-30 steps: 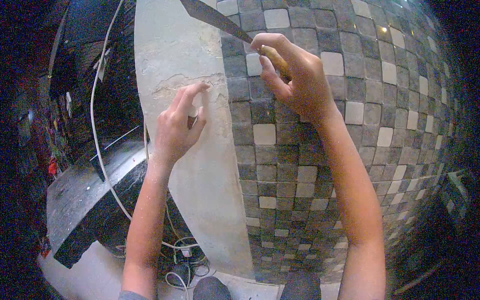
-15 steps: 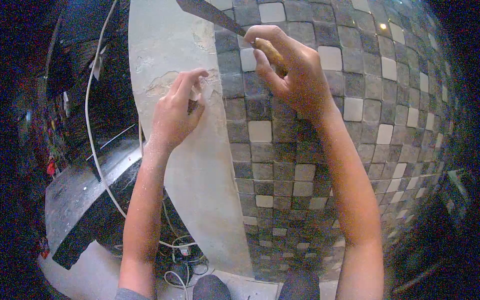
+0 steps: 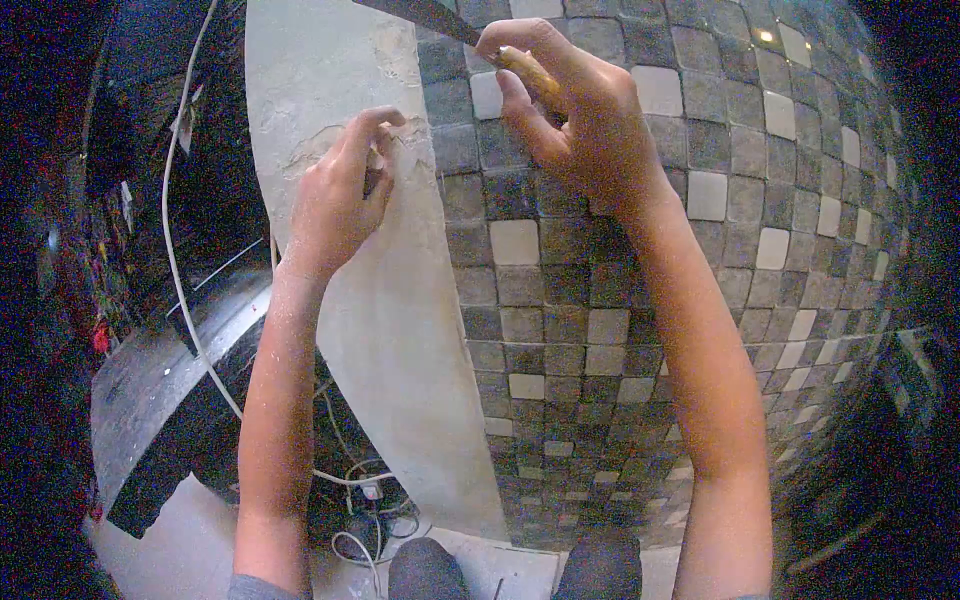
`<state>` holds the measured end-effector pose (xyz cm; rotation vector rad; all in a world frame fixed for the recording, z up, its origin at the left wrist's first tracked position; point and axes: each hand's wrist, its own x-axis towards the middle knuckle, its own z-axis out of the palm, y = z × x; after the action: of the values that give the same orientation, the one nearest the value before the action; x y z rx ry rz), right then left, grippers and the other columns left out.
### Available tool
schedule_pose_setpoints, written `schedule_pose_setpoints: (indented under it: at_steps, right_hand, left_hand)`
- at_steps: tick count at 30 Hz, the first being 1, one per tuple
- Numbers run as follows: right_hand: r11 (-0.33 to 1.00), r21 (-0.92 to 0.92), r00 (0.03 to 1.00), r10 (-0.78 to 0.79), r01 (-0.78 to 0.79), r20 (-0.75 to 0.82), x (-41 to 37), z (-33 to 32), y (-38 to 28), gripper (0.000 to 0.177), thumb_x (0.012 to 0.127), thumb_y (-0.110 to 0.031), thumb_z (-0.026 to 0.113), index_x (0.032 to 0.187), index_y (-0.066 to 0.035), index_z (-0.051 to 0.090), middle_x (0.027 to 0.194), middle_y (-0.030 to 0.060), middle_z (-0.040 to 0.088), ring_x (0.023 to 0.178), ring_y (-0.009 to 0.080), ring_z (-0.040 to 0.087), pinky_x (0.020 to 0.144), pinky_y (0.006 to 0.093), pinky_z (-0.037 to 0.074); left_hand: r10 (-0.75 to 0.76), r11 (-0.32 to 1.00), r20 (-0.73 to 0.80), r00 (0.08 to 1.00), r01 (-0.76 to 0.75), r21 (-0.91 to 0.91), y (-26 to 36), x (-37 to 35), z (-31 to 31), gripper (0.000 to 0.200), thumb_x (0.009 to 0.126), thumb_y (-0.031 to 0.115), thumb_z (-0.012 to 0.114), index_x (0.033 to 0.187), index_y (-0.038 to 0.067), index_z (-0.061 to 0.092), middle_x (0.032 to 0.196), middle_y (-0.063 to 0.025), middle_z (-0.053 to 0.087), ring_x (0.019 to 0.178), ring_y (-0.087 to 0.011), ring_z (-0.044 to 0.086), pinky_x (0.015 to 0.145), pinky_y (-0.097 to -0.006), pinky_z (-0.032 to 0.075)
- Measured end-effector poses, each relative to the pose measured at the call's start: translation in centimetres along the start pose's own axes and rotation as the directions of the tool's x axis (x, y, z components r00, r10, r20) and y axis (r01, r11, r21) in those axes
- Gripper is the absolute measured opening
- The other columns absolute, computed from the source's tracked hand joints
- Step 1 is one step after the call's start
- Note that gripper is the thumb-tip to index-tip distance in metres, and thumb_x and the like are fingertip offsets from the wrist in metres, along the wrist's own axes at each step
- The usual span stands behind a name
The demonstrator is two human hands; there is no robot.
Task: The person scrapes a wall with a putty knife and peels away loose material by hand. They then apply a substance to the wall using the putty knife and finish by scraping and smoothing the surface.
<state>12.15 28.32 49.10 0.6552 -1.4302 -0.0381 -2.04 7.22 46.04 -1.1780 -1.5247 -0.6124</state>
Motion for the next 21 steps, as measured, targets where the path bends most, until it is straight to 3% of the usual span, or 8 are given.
schedule_pose_setpoints:
  at_steps: [14,17,21]
  right_hand:
    - [1.0,0.016,1.0,-0.022,0.022,-0.005,0.03,0.06,0.15,0.027,0.092,-0.005,0.065,0.118,-0.011,0.062,0.102,0.013,0.075,0.095,0.0275,0.075,0.078,0.0357,0.059]
    - [0.998,0.004,0.998,-0.056,0.056,-0.014,-0.05,0.18,0.7,0.025,0.096,-0.012,0.065,0.121,-0.015,0.062,0.089,0.0086,0.073,0.073,0.0136,0.071,0.066,0.0278,0.054]
    - [0.999,0.013,0.999,-0.046,0.046,-0.012,-0.05,0.18,0.7,0.025,0.096,-0.012,0.064,0.12,-0.014,0.062,0.093,0.008,0.073,0.077,0.014,0.071,0.069,0.0283,0.055]
  left_hand:
    - [-0.019,0.999,0.006,1.0,0.019,0.036,0.0,0.3,-0.16,0.049,0.087,0.0,0.061,0.13,0.018,0.048,0.111,-0.0145,0.069,0.095,-0.035,0.071,0.079,-0.0456,0.056]
    - [-0.028,0.999,0.022,0.999,0.028,0.026,0.09,0.25,-0.33,0.048,0.087,0.0,0.061,0.13,0.018,0.048,0.111,-0.0147,0.069,0.096,-0.0361,0.07,0.079,-0.0462,0.056]
    - [-0.028,0.999,0.004,1.0,0.028,0.024,0.23,0.19,-0.29,0.046,0.088,0.0,0.06,0.129,0.017,0.048,0.109,-0.0148,0.069,0.097,-0.0367,0.07,0.079,-0.0465,0.056]
